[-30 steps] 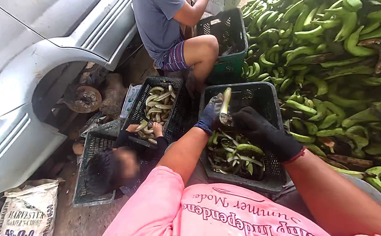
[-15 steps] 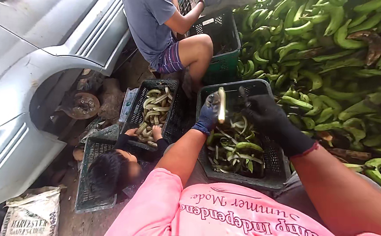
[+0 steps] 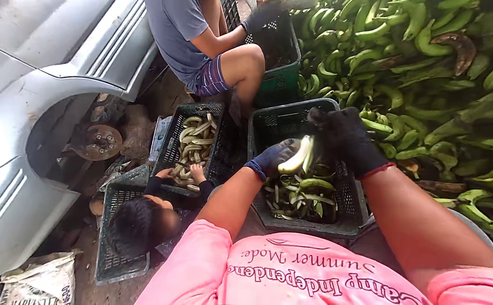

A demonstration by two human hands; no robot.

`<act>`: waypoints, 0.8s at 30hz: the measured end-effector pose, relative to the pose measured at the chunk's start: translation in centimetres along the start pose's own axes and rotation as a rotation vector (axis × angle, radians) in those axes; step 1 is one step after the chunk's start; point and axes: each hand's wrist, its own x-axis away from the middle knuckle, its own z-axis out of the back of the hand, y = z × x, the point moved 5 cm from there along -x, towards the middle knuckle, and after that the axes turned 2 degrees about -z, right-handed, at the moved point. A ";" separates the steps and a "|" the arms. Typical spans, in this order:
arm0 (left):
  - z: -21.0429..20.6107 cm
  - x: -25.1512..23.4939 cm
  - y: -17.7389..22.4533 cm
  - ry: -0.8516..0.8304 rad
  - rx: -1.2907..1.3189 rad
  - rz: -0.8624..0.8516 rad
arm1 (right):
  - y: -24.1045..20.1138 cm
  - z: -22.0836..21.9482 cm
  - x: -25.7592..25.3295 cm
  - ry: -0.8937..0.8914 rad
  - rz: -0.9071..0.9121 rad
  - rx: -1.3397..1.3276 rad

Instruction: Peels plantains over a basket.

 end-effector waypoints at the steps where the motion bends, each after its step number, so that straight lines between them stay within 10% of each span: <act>1: 0.2 0.0 -0.1 0.003 0.009 0.019 | 0.3 0.6 -0.3 -0.004 -0.055 -0.027; 13: 4.2 -0.7 2.5 0.758 0.036 -0.376 | -7.0 -3.2 6.1 -0.091 0.329 -0.260; 20: 3.1 0.0 2.8 0.427 -0.430 -0.330 | -5.0 -2.7 3.4 -0.034 0.326 -0.131; 24: 1.7 0.2 1.8 0.059 -0.204 -0.170 | -2.2 -2.8 1.0 -0.114 0.165 -0.063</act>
